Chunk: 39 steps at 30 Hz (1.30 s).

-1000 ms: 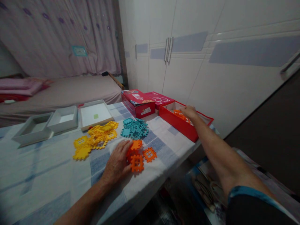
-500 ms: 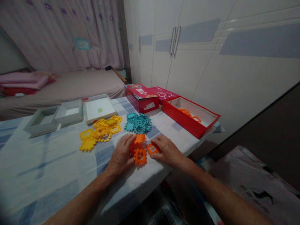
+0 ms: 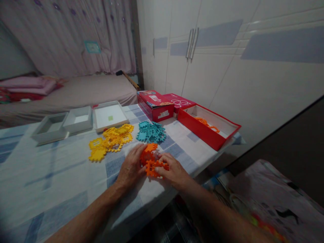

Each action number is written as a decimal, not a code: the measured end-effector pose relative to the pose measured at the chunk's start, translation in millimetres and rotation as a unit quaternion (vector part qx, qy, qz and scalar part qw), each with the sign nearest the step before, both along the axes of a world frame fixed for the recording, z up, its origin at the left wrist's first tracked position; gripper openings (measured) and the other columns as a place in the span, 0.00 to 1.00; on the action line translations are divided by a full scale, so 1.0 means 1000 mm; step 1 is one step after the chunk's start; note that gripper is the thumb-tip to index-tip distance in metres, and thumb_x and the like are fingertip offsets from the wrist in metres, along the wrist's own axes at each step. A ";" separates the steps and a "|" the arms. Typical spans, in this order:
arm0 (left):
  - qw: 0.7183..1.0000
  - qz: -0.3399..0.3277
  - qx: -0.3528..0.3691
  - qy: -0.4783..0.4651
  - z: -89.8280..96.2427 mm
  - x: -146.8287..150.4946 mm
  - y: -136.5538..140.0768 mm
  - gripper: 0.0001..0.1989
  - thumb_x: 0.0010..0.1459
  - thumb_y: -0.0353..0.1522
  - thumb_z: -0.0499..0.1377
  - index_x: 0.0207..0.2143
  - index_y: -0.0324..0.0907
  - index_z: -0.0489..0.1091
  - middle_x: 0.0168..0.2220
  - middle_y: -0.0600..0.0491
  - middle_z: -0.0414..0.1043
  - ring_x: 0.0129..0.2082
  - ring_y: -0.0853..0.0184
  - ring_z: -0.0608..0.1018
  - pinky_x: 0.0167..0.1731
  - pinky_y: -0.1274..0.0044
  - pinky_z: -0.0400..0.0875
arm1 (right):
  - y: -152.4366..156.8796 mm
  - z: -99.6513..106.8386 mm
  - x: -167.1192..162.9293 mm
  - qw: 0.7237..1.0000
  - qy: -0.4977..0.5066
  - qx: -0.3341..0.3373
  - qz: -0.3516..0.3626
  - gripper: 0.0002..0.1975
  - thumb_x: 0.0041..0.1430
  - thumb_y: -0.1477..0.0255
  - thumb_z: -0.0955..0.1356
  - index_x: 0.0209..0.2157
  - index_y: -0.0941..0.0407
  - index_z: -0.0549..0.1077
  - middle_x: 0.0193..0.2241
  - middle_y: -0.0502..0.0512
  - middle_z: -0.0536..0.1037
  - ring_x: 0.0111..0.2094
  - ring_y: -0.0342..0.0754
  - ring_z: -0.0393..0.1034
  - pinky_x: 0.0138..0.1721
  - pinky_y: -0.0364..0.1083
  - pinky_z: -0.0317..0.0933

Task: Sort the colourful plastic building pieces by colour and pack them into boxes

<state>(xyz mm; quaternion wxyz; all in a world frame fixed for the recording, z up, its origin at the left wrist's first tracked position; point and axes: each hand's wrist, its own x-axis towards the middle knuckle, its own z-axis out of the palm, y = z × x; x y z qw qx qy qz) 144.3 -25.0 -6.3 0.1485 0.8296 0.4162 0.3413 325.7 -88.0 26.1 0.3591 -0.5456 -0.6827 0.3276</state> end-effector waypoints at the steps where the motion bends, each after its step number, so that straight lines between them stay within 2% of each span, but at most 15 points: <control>1: 1.000 0.003 -0.001 -0.002 0.000 0.000 0.000 0.30 0.50 0.28 0.62 0.57 0.40 0.60 0.57 0.42 0.64 0.58 0.54 0.66 0.59 0.60 0.60 | -0.002 -0.003 -0.006 1.000 -0.018 0.022 0.002 0.02 0.54 0.71 0.67 0.31 0.54 0.69 0.46 0.55 0.72 0.49 0.51 0.66 0.52 0.50 0.60; 3: 1.000 0.005 -0.004 -0.004 -0.001 -0.001 0.000 0.29 0.52 0.29 0.61 0.57 0.38 0.61 0.57 0.40 0.65 0.58 0.54 0.67 0.58 0.60 0.61 | -0.003 -0.009 -0.017 0.996 -0.064 0.065 -0.010 0.03 0.52 0.74 0.68 0.29 0.55 0.68 0.44 0.56 0.72 0.48 0.52 0.65 0.51 0.51 0.59; 5: 1.000 0.012 -0.005 -0.012 -0.001 -0.001 0.001 0.29 0.51 0.28 0.62 0.57 0.38 0.61 0.56 0.40 0.66 0.57 0.54 0.67 0.58 0.61 0.62 | -0.004 -0.014 -0.023 0.992 -0.086 0.091 -0.021 0.04 0.51 0.75 0.68 0.28 0.55 0.67 0.37 0.55 0.72 0.42 0.50 0.66 0.46 0.49 0.61; 8: 0.999 0.028 -0.016 -0.040 0.001 -0.002 0.002 0.28 0.50 0.25 0.60 0.55 0.40 0.63 0.53 0.43 0.69 0.54 0.55 0.70 0.54 0.62 0.65 | -0.006 -0.016 -0.025 0.995 -0.056 0.075 -0.035 0.04 0.53 0.76 0.67 0.29 0.55 0.66 0.31 0.50 0.71 0.33 0.45 0.65 0.37 0.45 0.60; 10: 0.997 0.041 -0.034 -0.064 0.003 -0.003 0.004 0.24 0.50 0.25 0.59 0.52 0.42 0.66 0.49 0.45 0.72 0.50 0.56 0.73 0.50 0.63 0.68 | -0.007 -0.015 -0.023 0.997 -0.013 0.049 -0.054 0.08 0.54 0.76 0.66 0.38 0.54 0.68 0.31 0.48 0.72 0.31 0.43 0.66 0.35 0.43 0.60; 13: 0.990 0.057 -0.064 -0.108 0.005 -0.003 0.007 0.21 0.49 0.25 0.59 0.48 0.43 0.70 0.45 0.47 0.75 0.46 0.57 0.75 0.48 0.65 0.69 | -0.004 -0.015 -0.019 0.995 0.048 0.019 -0.082 0.22 0.56 0.75 0.66 0.53 0.53 0.61 0.34 0.48 0.74 0.31 0.43 0.69 0.37 0.43 0.62; 15: 0.983 0.064 -0.087 -0.145 0.007 -0.003 0.008 0.21 0.48 0.23 0.59 0.46 0.43 0.71 0.44 0.48 0.75 0.46 0.58 0.75 0.48 0.66 0.68 | -0.001 -0.017 -0.016 0.995 0.054 0.007 -0.078 0.19 0.56 0.73 0.67 0.50 0.53 0.65 0.34 0.49 0.75 0.33 0.44 0.70 0.38 0.44 0.63; 17: 0.972 0.074 -0.117 -0.190 0.010 -0.003 0.007 0.20 0.48 0.23 0.58 0.45 0.42 0.72 0.43 0.48 0.76 0.44 0.59 0.76 0.48 0.67 0.68 | 0.003 -0.017 -0.014 0.996 0.048 0.018 -0.069 0.08 0.57 0.71 0.67 0.40 0.54 0.69 0.34 0.50 0.74 0.36 0.45 0.70 0.39 0.45 0.63; 20: 0.948 0.085 -0.173 -0.255 0.018 -0.002 0.004 0.17 0.50 0.28 0.60 0.45 0.43 0.73 0.41 0.50 0.77 0.41 0.61 0.77 0.45 0.69 0.69 | 0.008 -0.012 -0.012 0.993 0.057 0.087 -0.055 0.04 0.58 0.69 0.67 0.33 0.54 0.70 0.46 0.56 0.72 0.48 0.49 0.68 0.49 0.48 0.62; 23: 0.922 0.054 -0.232 -0.305 0.024 0.000 0.001 0.17 0.50 0.33 0.63 0.45 0.42 0.73 0.40 0.51 0.78 0.39 0.61 0.78 0.42 0.72 0.70 | 0.013 -0.003 -0.013 0.989 0.064 0.131 -0.027 0.05 0.56 0.68 0.70 0.32 0.54 0.71 0.63 0.56 0.57 0.63 0.52 0.52 0.61 0.53 0.51; 25: 0.898 0.004 -0.279 -0.341 0.024 0.002 0.000 0.17 0.51 0.35 0.63 0.44 0.41 0.73 0.41 0.50 0.78 0.39 0.61 0.78 0.41 0.72 0.71 | 0.020 0.002 -0.015 0.988 0.076 0.131 -0.014 0.06 0.54 0.67 0.71 0.32 0.54 0.71 0.66 0.55 0.52 0.65 0.53 0.47 0.63 0.54 0.46; 28: 0.854 -0.054 -0.344 -0.386 0.021 0.002 0.001 0.18 0.50 0.34 0.63 0.45 0.40 0.72 0.41 0.49 0.78 0.40 0.61 0.78 0.40 0.73 0.71 | 0.033 0.002 -0.020 0.988 0.107 0.115 -0.004 0.07 0.53 0.67 0.71 0.34 0.54 0.71 0.63 0.56 0.58 0.63 0.53 0.53 0.63 0.54 0.47; 32: 0.816 -0.043 -0.398 -0.416 0.016 -0.003 0.004 0.18 0.51 0.33 0.61 0.46 0.41 0.73 0.43 0.49 0.77 0.40 0.62 0.78 0.39 0.75 0.71 | 0.045 -0.008 -0.031 0.985 0.130 0.105 -0.039 0.11 0.54 0.68 0.68 0.40 0.54 0.70 0.47 0.54 0.72 0.51 0.49 0.66 0.57 0.51 0.57; 37: 0.745 -0.089 -0.424 -0.507 0.016 -0.004 0.005 0.19 0.55 0.40 0.57 0.46 0.40 0.73 0.48 0.46 0.75 0.46 0.59 0.76 0.42 0.72 0.71 | 0.043 -0.021 -0.046 0.976 0.161 0.079 -0.126 0.16 0.54 0.67 0.68 0.44 0.53 0.65 0.43 0.52 0.71 0.44 0.47 0.68 0.50 0.49 0.63; 39: 0.743 -0.104 -0.425 -0.506 0.017 -0.002 0.005 0.21 0.56 0.42 0.57 0.46 0.38 0.73 0.47 0.45 0.76 0.48 0.57 0.75 0.45 0.70 0.70 | 0.041 -0.022 -0.047 0.969 0.190 0.066 -0.144 0.24 0.52 0.68 0.69 0.50 0.52 0.61 0.46 0.53 0.70 0.45 0.47 0.68 0.50 0.49 0.63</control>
